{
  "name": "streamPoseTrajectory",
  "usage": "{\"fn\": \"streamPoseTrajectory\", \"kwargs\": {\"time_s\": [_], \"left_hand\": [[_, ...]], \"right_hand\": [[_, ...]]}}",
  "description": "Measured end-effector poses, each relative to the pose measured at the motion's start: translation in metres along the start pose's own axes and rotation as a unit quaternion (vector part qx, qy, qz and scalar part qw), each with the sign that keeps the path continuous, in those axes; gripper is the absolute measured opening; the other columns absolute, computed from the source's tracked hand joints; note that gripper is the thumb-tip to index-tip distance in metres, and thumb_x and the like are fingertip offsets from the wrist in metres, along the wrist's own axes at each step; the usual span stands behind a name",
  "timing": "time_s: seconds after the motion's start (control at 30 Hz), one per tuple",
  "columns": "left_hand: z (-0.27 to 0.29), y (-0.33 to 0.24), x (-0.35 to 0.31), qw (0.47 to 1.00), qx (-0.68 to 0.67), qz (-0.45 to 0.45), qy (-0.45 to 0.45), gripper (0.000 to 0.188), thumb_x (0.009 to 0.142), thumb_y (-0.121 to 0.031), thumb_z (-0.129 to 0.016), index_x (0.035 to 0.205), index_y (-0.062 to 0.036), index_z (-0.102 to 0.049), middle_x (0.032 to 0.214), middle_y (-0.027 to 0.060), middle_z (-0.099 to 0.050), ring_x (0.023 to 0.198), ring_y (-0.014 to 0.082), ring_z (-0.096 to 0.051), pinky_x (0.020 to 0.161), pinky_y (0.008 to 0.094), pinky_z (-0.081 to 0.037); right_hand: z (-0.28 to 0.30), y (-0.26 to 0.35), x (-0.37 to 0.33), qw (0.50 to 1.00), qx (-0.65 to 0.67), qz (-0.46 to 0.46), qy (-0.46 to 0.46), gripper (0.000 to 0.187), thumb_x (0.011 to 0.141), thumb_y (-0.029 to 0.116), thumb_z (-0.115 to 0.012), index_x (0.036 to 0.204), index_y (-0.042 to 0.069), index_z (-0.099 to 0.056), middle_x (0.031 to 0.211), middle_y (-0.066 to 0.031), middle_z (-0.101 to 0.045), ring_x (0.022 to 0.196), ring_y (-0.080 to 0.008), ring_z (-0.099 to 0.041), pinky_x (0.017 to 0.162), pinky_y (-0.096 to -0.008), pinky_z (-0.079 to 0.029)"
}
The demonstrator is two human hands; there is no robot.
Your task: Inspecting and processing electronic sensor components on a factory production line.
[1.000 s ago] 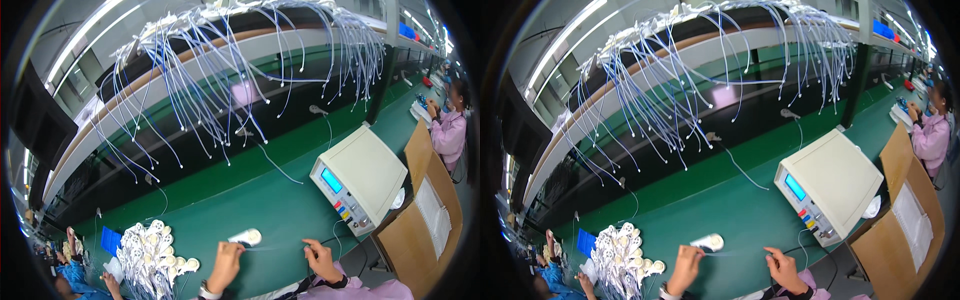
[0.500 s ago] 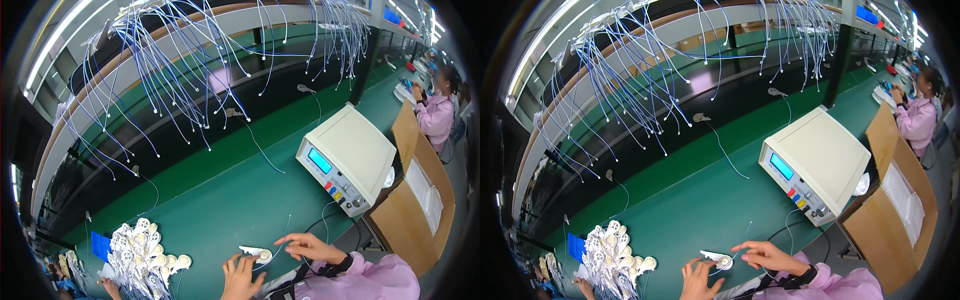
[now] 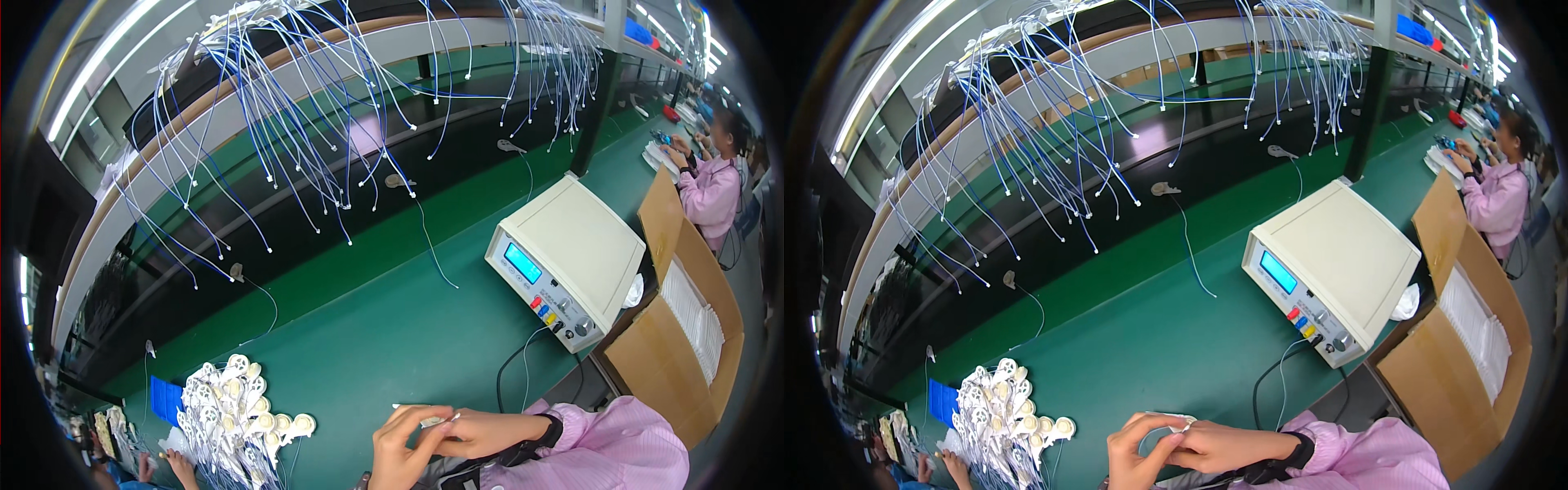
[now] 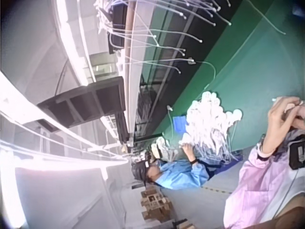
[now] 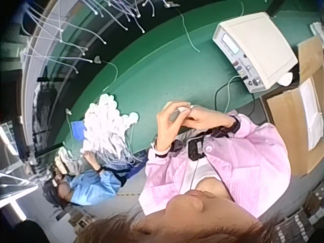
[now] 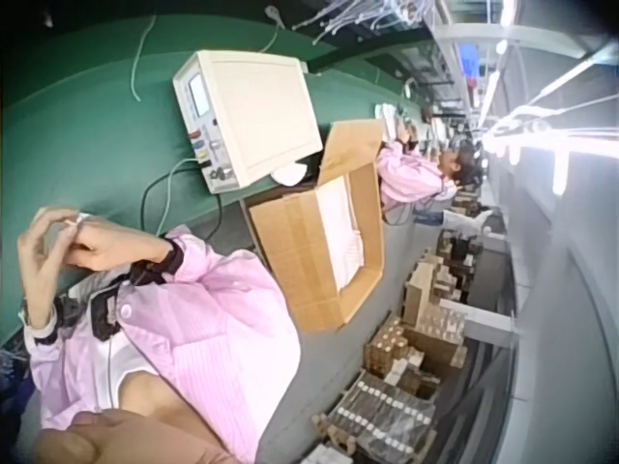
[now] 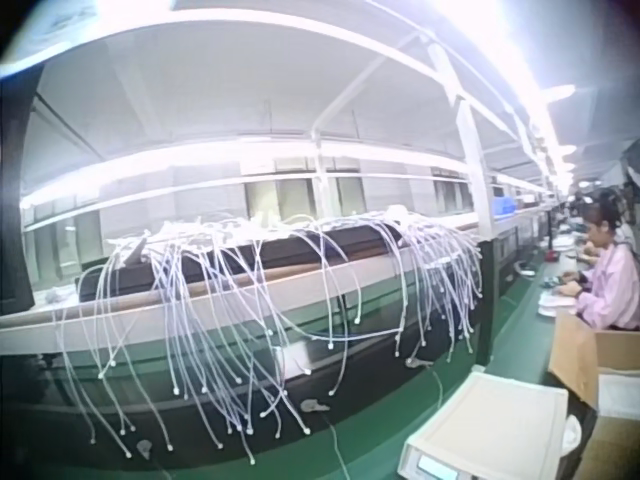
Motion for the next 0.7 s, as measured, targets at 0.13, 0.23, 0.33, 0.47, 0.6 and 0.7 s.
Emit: {"fn": "streamPoseTrajectory", "kwargs": {"time_s": [0.13,0.23,0.33,0.47,0.6,0.7], "left_hand": [[-0.007,0.007,-0.001,0.986,-0.126,0.094,-0.052,0.02,0.091,-0.002,-0.061,0.11,0.0022,-0.059,0.086,0.0065,-0.066,0.081,0.0125,-0.062,0.072,0.0252,-0.048],[-0.009,0.013,-0.008,0.941,-0.255,0.204,-0.092,0.007,0.095,-0.004,-0.058,0.101,-0.0005,-0.059,0.083,-0.0001,-0.062,0.074,0.0052,-0.055,0.065,0.02,-0.043],[-0.005,0.012,-0.011,0.941,-0.242,0.202,-0.123,0.004,0.096,-0.005,-0.057,0.095,-0.0028,-0.059,0.079,-0.0046,-0.057,0.07,0.0014,-0.048,0.06,0.0165,-0.036],[-0.001,0.009,-0.009,0.937,-0.249,0.213,-0.119,0.005,0.096,-0.005,-0.058,0.093,-0.0021,-0.059,0.075,-0.0061,-0.056,0.067,0.0005,-0.046,0.058,0.0154,-0.034],[0.0,0.007,-0.006,0.935,-0.249,0.226,-0.113,0.006,0.095,-0.004,-0.059,0.092,-0.0007,-0.062,0.075,-0.0057,-0.058,0.066,-0.0001,-0.046,0.058,0.0158,-0.034],[-0.001,0.006,-0.007,0.931,-0.254,0.238,-0.108,0.005,0.094,-0.003,-0.06,0.095,0.0007,-0.064,0.076,-0.0051,-0.059,0.065,-0.0003,-0.046,0.056,0.016,-0.034]], "right_hand": [[0.0,-0.003,0.005,0.999,-0.028,-0.036,0.021,0.018,0.096,0.015,-0.054,0.105,0.0,-0.058,0.074,-0.0118,-0.062,0.065,-0.0263,-0.06,0.061,-0.0352,-0.046],[0.007,0.004,0.001,0.996,-0.027,-0.076,-0.03,0.019,0.095,0.018,-0.058,0.107,0.003,-0.061,0.077,-0.0098,-0.069,0.059,-0.0251,-0.063,0.056,-0.0336,-0.046],[0.02,0.011,-0.005,0.985,-0.076,-0.102,-0.118,0.022,0.093,0.021,-0.062,0.107,0.003,-0.061,0.08,-0.0108,-0.071,0.062,-0.0238,-0.067,0.055,-0.0318,-0.047],[0.029,0.019,-0.005,0.97,-0.079,-0.001,-0.228,0.021,0.087,0.013,-0.07,0.105,0.003,-0.068,0.088,-0.0104,-0.073,0.073,-0.0192,-0.071,0.066,-0.027,-0.053],[0.03,0.023,-0.006,0.966,-0.091,0.041,-0.24,0.018,0.084,0.008,-0.072,0.102,0.003,-0.073,0.091,-0.0101,-0.073,0.078,-0.0199,-0.071,0.069,-0.0277,-0.055],[0.029,0.023,-0.006,0.97,-0.085,0.037,-0.227,0.019,0.085,0.009,-0.072,0.103,0.003,-0.073,0.092,-0.0101,-0.073,0.079,-0.0203,-0.071,0.068,-0.0279,-0.055]]}}
Point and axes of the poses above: each hand's wrist, its own x-axis towards the middle knuckle, its own z-axis out of the back of the hand, y = z × x, the point moved 2 cm from there along x, towards the middle knuckle
